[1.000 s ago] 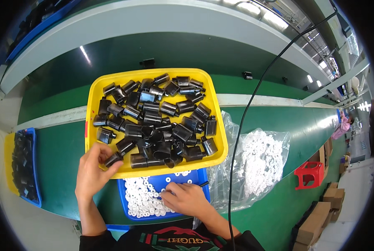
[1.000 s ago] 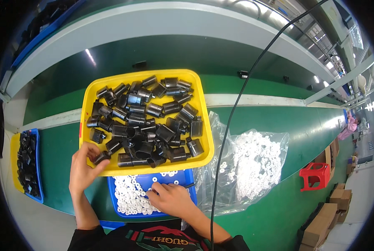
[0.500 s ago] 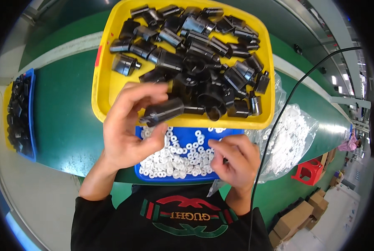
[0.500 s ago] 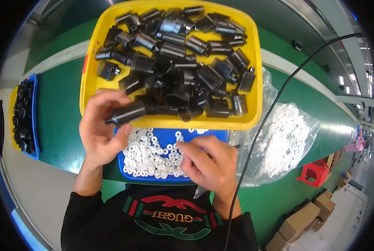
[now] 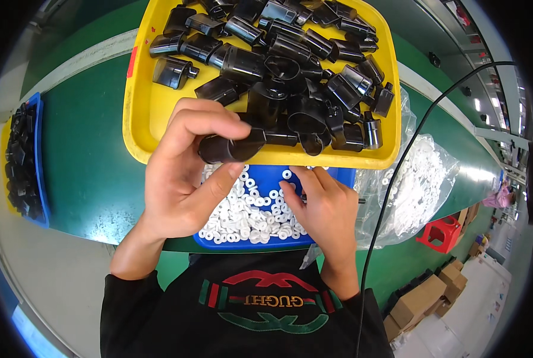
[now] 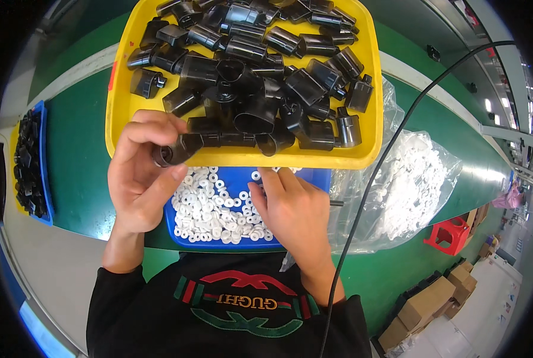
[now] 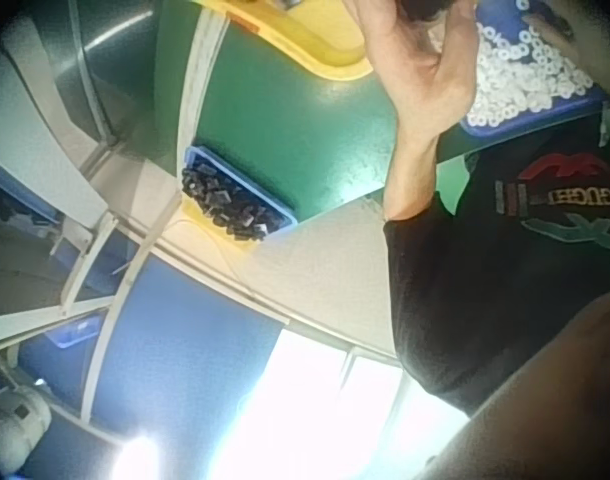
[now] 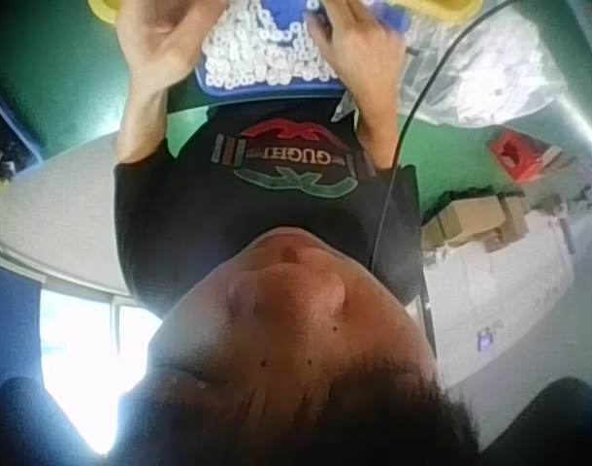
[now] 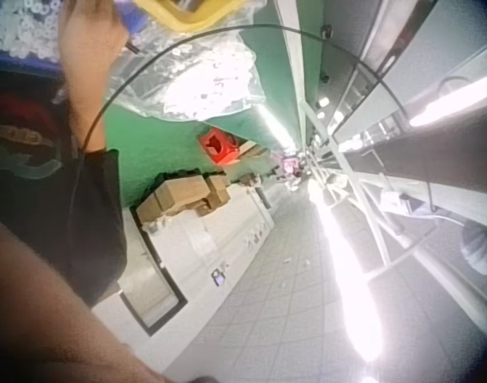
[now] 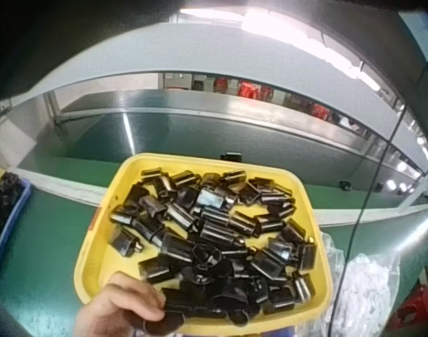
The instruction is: The person repeatedly picks up black cylindrical plastic components from a yellow tray and inserts small white rings into them using a thin metal tool. The person then places the assembled parts back into the yellow tray. The process is continuous and repetitive throughout the video.
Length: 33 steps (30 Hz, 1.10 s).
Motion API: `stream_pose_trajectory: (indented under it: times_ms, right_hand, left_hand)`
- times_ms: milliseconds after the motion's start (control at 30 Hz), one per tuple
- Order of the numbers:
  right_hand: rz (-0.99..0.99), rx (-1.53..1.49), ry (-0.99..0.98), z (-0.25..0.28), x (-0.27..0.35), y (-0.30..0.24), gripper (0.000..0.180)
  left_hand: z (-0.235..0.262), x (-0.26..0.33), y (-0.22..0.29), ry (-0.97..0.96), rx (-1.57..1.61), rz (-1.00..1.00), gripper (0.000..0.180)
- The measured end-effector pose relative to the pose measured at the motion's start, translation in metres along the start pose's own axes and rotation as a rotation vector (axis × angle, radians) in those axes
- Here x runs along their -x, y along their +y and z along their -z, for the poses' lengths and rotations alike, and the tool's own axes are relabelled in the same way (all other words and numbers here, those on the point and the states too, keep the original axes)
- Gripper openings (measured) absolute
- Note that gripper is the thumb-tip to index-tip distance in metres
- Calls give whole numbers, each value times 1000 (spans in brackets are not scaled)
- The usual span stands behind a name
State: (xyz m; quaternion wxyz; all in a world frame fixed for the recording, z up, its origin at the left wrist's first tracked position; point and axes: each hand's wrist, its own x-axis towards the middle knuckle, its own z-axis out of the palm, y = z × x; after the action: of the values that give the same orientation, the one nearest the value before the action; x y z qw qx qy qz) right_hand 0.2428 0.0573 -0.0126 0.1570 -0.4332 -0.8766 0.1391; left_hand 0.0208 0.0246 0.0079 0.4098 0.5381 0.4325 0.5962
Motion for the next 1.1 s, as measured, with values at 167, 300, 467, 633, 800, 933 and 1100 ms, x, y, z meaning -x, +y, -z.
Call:
stream_pose_trajectory:
  times_ms: [167, 300, 467, 633, 800, 933, 1100]
  right_hand:
    - [55, -60, 30, 0, 1, 0, 22]
    - [62, -245, 81, 33, 6, -5, 26]
    - [194, -435, 295, 73, 3, -21, 30]
    - [258, -380, 263, 65, 2, -19, 32]
    - [267, -366, 257, 57, 5, -17, 33]
    - [253, -360, 268, 54, 5, -16, 30]
    - [195, -386, 213, 57, 5, -18, 39]
  left_hand:
    - [-4, 2, -5, -63, 39, -95, 45]
    - [-9, 4, 0, -174, -7, -39, 48]
    - [-18, 11, -5, -368, 15, -15, 57]
    - [-28, 20, -4, -370, 35, 48, 58]
    - [-31, 19, -8, -335, -71, -13, 61]
    - [-31, 18, -8, -382, -111, -31, 63]
    - [-31, 19, -8, -370, -98, -28, 64]
